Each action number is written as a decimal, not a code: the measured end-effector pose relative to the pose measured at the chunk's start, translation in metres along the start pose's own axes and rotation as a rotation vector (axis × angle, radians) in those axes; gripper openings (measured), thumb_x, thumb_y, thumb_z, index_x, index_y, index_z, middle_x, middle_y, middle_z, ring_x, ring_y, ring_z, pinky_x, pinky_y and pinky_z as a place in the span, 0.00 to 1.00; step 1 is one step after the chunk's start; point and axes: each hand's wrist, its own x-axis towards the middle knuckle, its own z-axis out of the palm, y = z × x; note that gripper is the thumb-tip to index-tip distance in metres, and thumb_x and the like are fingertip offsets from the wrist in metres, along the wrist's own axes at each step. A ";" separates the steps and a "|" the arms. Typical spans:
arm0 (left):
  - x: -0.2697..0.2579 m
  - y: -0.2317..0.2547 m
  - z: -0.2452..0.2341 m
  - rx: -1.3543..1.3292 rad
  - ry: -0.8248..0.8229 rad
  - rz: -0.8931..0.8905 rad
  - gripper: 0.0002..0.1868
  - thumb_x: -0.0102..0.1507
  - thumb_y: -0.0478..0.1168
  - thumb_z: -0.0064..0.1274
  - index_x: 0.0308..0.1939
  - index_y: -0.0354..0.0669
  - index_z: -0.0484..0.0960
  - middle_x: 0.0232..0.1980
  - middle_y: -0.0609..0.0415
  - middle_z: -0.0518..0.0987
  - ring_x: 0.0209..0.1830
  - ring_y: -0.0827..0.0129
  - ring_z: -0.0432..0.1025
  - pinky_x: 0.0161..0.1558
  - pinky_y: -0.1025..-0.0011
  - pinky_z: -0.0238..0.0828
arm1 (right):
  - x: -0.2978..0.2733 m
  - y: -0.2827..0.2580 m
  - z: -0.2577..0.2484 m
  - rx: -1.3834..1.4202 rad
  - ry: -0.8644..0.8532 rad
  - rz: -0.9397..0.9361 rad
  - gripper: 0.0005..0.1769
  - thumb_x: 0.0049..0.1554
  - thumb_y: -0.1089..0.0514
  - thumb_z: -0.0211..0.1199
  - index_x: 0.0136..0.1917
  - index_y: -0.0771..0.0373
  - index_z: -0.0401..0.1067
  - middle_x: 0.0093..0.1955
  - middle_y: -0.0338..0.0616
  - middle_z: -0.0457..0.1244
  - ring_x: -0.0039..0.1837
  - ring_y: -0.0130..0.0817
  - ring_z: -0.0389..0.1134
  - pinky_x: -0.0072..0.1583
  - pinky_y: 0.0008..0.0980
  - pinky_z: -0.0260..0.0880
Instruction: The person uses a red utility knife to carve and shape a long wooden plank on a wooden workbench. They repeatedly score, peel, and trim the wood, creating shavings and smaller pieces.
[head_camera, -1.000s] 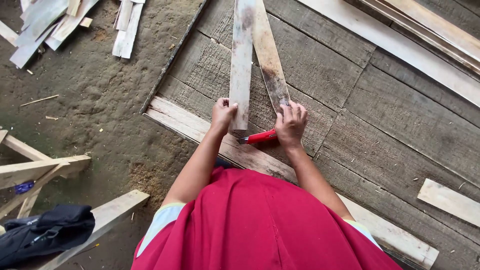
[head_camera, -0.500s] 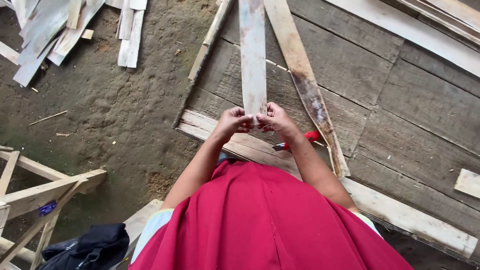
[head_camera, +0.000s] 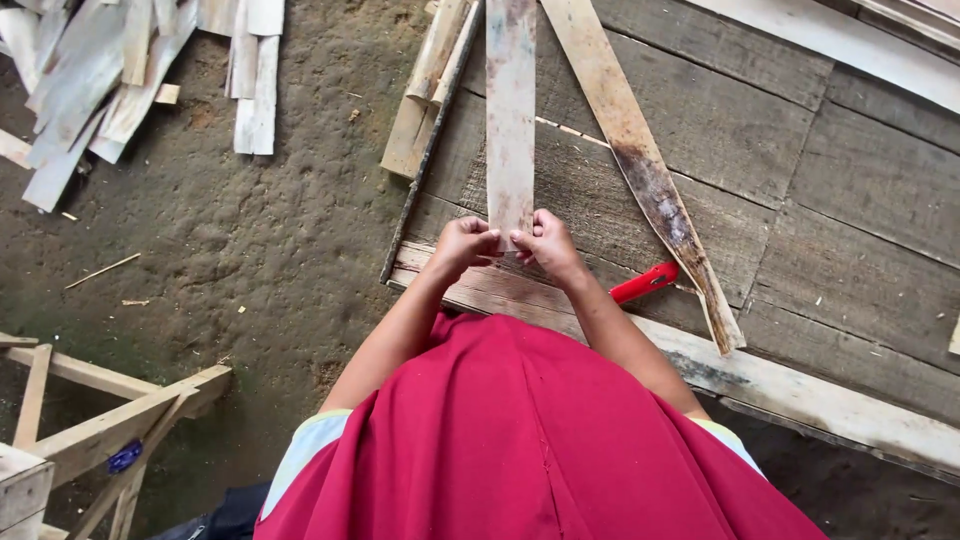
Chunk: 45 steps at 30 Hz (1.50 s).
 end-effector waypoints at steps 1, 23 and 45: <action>0.008 -0.004 0.003 -0.005 0.002 0.005 0.15 0.61 0.39 0.63 0.45 0.34 0.78 0.32 0.51 0.82 0.30 0.66 0.81 0.33 0.68 0.84 | 0.003 0.000 -0.002 -0.006 -0.003 -0.004 0.18 0.57 0.63 0.67 0.56 0.69 0.64 0.38 0.49 0.69 0.33 0.34 0.73 0.32 0.25 0.78; 0.013 0.007 0.057 0.911 0.540 0.028 0.10 0.50 0.41 0.48 0.29 0.47 0.85 0.31 0.41 0.83 0.41 0.41 0.81 0.42 0.49 0.77 | 0.006 -0.020 -0.014 -0.233 -0.001 0.070 0.15 0.53 0.64 0.65 0.50 0.74 0.65 0.31 0.56 0.69 0.27 0.35 0.72 0.29 0.27 0.76; -0.099 0.174 -0.090 0.722 0.668 1.204 0.13 0.63 0.27 0.45 0.44 0.49 0.80 0.46 0.51 0.70 0.49 0.54 0.64 0.56 0.62 0.63 | -0.017 -0.166 -0.090 -1.317 0.288 -0.504 0.05 0.57 0.49 0.59 0.46 0.34 0.70 0.42 0.26 0.65 0.55 0.34 0.69 0.59 0.43 0.61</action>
